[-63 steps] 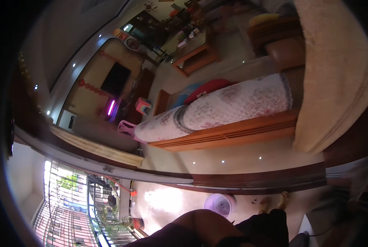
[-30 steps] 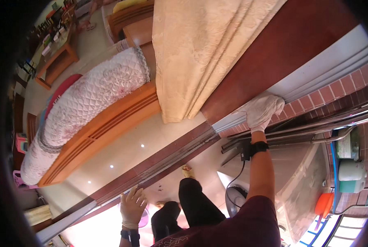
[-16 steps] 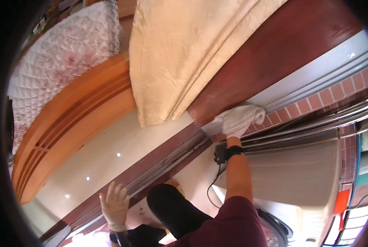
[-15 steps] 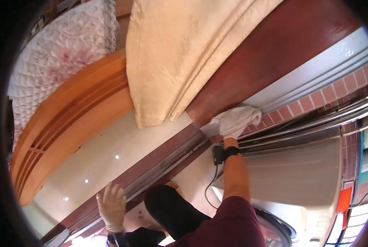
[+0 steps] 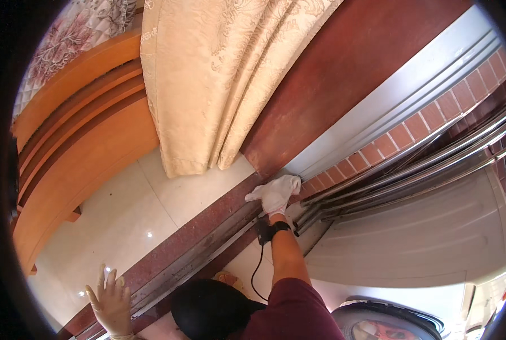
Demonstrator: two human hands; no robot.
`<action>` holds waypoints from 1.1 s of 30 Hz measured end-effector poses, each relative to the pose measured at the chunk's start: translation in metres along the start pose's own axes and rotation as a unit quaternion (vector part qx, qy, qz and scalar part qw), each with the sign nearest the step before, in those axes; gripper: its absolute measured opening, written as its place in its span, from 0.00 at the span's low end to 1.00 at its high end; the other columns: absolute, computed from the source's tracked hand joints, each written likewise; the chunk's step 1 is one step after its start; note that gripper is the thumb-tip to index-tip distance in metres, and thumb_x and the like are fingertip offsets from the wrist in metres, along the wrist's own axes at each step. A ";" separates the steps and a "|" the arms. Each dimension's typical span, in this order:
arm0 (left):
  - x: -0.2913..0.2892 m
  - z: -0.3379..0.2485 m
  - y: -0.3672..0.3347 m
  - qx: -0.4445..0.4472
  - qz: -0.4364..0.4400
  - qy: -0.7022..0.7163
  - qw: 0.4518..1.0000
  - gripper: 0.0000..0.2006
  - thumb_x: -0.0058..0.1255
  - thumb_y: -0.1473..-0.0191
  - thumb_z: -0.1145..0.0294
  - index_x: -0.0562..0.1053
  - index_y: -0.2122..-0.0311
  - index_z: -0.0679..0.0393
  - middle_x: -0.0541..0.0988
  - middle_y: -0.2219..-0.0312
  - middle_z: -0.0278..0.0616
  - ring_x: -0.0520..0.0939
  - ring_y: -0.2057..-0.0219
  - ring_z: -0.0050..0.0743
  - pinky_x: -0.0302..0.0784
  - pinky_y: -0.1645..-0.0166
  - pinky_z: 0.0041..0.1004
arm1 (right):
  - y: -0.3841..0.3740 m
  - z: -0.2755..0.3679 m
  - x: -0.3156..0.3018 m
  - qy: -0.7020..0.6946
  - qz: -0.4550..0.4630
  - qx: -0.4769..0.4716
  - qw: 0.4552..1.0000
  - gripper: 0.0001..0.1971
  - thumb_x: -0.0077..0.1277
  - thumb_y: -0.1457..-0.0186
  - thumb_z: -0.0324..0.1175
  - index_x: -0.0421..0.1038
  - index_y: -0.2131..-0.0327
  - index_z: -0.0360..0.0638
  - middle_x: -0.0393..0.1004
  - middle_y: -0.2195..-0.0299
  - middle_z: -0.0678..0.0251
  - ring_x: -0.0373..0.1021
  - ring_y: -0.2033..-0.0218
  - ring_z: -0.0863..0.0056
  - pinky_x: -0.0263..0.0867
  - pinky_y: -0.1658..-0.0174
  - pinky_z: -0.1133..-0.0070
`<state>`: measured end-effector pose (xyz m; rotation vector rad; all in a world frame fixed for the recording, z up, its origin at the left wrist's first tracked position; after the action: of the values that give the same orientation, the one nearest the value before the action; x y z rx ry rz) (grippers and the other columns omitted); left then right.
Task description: Cleaning the tracks of a sliding glass door with a cloth and soapy water.
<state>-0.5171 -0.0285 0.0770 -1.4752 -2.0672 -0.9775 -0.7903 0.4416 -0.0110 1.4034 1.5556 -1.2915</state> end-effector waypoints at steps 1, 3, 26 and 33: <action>0.004 0.000 0.001 -0.015 0.029 -0.021 0.999 0.33 0.33 0.39 0.42 0.56 0.37 0.54 0.69 0.50 0.40 0.69 0.54 0.30 0.65 0.50 0.27 | 0.001 -0.005 -0.022 -0.061 0.005 0.000 0.998 0.21 0.48 0.47 0.53 0.72 0.61 0.46 0.73 0.61 0.63 0.67 0.55 0.64 0.57 0.46 0.61; 0.002 -0.008 0.001 -0.011 0.019 -0.059 0.998 0.33 0.34 0.39 0.42 0.56 0.37 0.55 0.69 0.51 0.41 0.69 0.55 0.30 0.66 0.51 0.27 | 0.007 -0.025 -0.028 -0.149 0.006 -0.004 0.989 0.21 0.51 0.48 0.52 0.73 0.63 0.43 0.76 0.65 0.63 0.71 0.58 0.64 0.61 0.48 0.63; -0.034 0.030 0.004 -0.043 -0.108 -0.045 0.992 0.29 0.35 0.39 0.43 0.64 0.42 0.56 0.72 0.56 0.41 0.75 0.60 0.30 0.74 0.59 0.25 | -0.084 -0.189 -0.455 0.141 -0.581 -0.010 0.801 0.13 0.47 0.44 0.41 0.70 0.74 0.41 0.69 0.76 0.69 0.70 0.69 0.72 0.64 0.71 0.74; -0.034 0.046 -0.007 -0.046 -0.077 -0.123 0.988 0.33 0.29 0.38 0.39 0.63 0.43 0.60 0.72 0.55 0.44 0.76 0.59 0.29 0.74 0.55 0.25 | -0.159 -0.163 -0.330 0.180 -0.212 0.173 0.945 0.15 0.51 0.52 0.42 0.76 0.69 0.39 0.75 0.67 0.59 0.71 0.61 0.65 0.66 0.61 0.71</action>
<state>-0.5086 -0.0176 0.0214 -1.5702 -2.3702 -1.0047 -0.8570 0.5043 0.3793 1.6491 2.0322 -1.7009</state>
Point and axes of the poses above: each hand's wrist, its own y-axis away from the middle knuckle, its own x-axis out of the palm, z = x × y, the point moved 10 cm from there along -y, towards the middle knuckle
